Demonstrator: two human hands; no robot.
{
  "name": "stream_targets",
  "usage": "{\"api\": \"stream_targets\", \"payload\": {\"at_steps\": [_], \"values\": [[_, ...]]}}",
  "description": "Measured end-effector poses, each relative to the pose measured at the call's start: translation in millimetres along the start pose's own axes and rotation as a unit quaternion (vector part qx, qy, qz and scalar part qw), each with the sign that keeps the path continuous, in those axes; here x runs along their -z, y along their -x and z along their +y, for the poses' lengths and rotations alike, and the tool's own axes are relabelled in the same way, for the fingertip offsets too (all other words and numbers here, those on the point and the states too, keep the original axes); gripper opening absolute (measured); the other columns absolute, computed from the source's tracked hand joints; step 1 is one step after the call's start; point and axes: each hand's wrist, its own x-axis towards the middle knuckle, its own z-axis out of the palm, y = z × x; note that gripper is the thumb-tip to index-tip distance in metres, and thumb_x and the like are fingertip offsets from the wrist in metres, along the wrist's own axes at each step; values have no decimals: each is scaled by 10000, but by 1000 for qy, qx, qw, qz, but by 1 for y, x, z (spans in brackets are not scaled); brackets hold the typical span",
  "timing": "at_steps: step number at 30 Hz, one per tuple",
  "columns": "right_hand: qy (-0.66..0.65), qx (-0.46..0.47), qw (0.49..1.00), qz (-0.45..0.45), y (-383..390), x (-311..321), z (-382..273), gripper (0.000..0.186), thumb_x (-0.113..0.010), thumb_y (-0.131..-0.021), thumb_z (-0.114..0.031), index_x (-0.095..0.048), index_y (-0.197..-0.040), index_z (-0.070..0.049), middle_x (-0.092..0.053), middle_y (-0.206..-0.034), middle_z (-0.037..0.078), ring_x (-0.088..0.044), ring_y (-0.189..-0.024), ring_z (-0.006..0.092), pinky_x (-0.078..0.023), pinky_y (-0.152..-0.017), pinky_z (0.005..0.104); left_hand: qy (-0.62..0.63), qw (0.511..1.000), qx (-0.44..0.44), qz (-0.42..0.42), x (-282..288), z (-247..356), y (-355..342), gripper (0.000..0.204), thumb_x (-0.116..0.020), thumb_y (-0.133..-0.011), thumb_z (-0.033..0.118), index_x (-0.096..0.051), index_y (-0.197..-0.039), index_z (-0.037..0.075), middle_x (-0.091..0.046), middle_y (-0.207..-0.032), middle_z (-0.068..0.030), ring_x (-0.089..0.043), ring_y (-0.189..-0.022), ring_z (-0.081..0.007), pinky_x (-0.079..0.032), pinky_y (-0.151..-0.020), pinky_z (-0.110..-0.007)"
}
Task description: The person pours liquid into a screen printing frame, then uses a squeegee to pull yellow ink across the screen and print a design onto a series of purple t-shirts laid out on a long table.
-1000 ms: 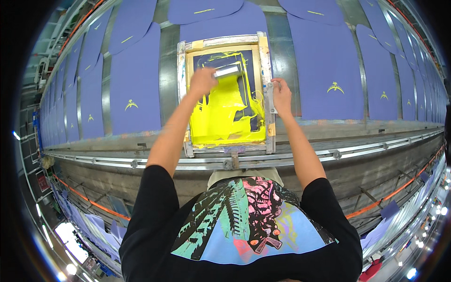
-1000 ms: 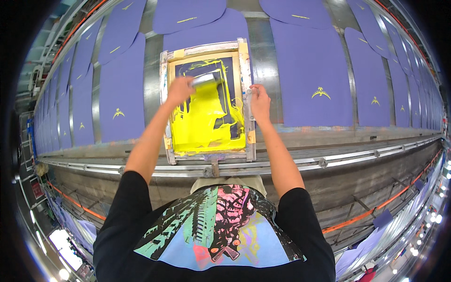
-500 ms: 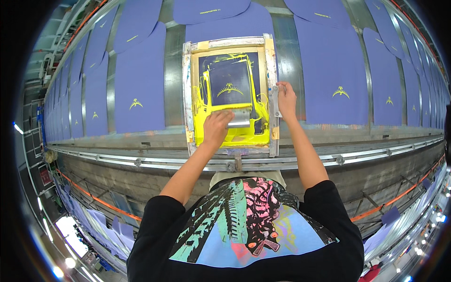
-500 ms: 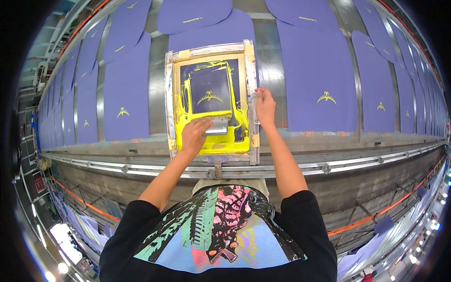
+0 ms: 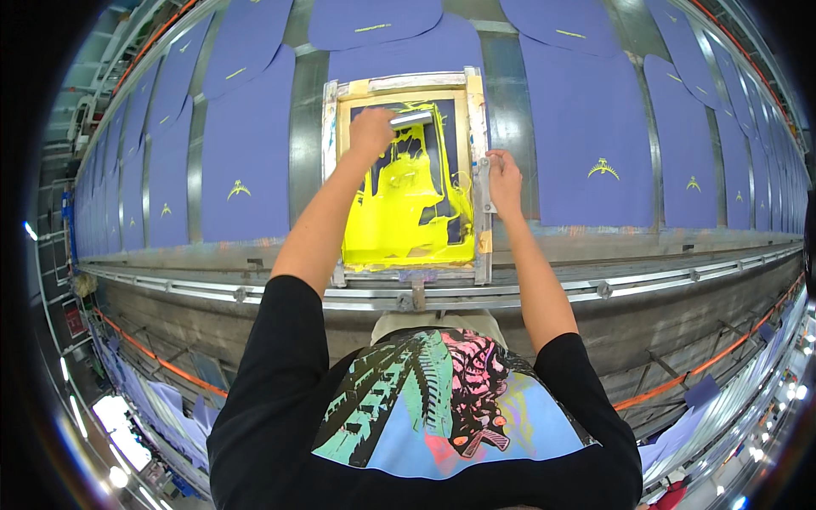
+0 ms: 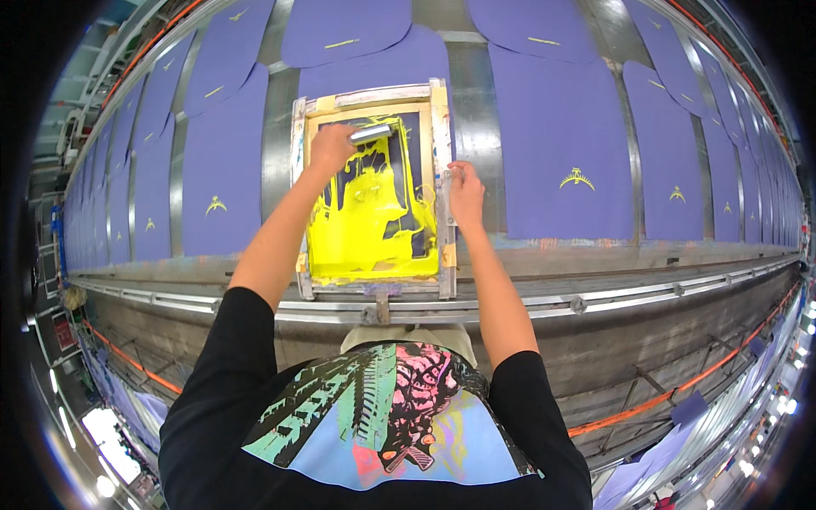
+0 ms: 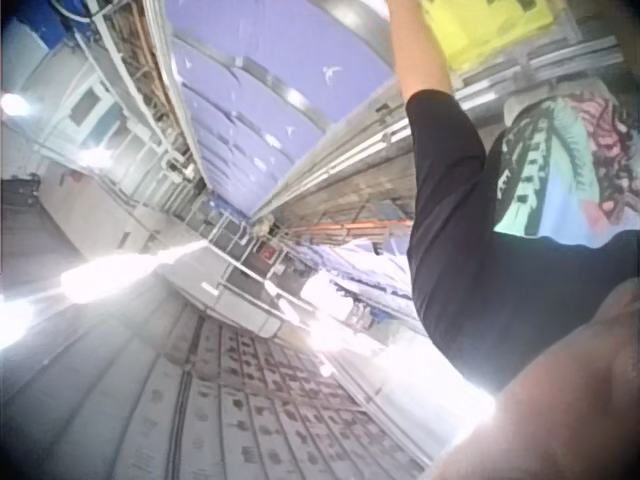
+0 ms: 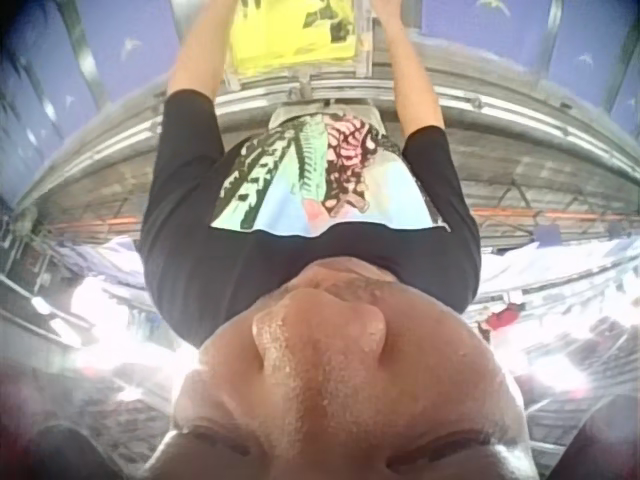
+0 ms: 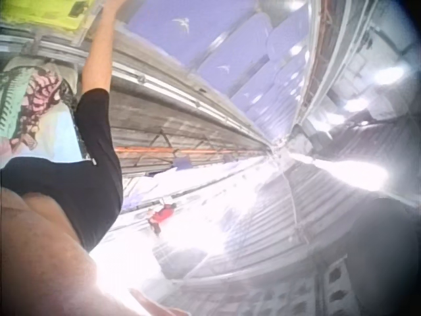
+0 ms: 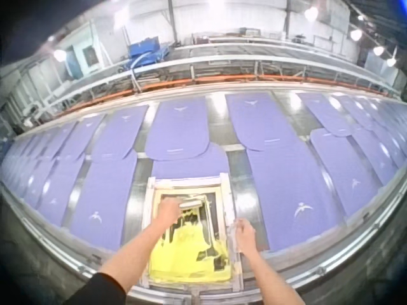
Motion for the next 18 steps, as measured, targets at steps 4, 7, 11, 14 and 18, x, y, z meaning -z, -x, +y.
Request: {"api": "stream_targets", "payload": {"at_steps": [4, 7, 11, 14, 18], "values": [[1, -15, 1000, -1, 2, 0, 3, 155, -564, -1013, -182, -679, -1073, -98, -526, -625, 133, -520, -600, 251, -437, -627, 419, 17, 999, -43, 4, -26, 11, 86, 390, -632, -788, 40, -780, -1097, 227, -753, -1008, -108, -712, -943, -320, -570, -815, -460], [-15, -17, 1000, 2, -2, -1, 12, 159, -566, -1011, -187, -683, -1072, -101, -542, -647, 120, -526, -624, 225, -436, -633, 408, 68, 996, -58, 18, -28, 33, 156, 384, -622, -752, -30, -778, -1037, 175, -755, -1035, -98, -714, -919, -295, -566, -787, -451], [-18, -8, 1000, -22, -8, -5, 20, 169, -569, -1010, -199, -696, -1069, -103, -553, -674, 87, -517, -647, 201, -432, -641, 388, 126, 978, -147, 77, -23, 35, 221, 381, -622, -722, -84, -753, -1032, 95, -748, -1089, -74, -701, -989, -273, -556, -841, -421], [9, 57, 998, 10, -16, -12, 4, 177, -573, -1012, -208, -702, -1071, -103, -554, -692, 62, -501, -653, 180, -425, -639, 373, 145, 976, -141, 76, -4, 25, 241, 364, -657, -731, -28, -740, -1059, 105, -740, -1120, -45, -679, -1028, -252, -530, -860, -401], [35, 54, 998, 12, 1, -23, -86, 187, -578, -1018, -225, -702, -1077, -99, -547, -704, 48, -486, -661, 151, -414, -625, 356, 129, 984, -73, 102, 34, -4, 270, 370, -660, -748, -11, -730, -1089, 115, -730, -1136, -28, -666, -1040, -238, -517, -835, -398]]}}
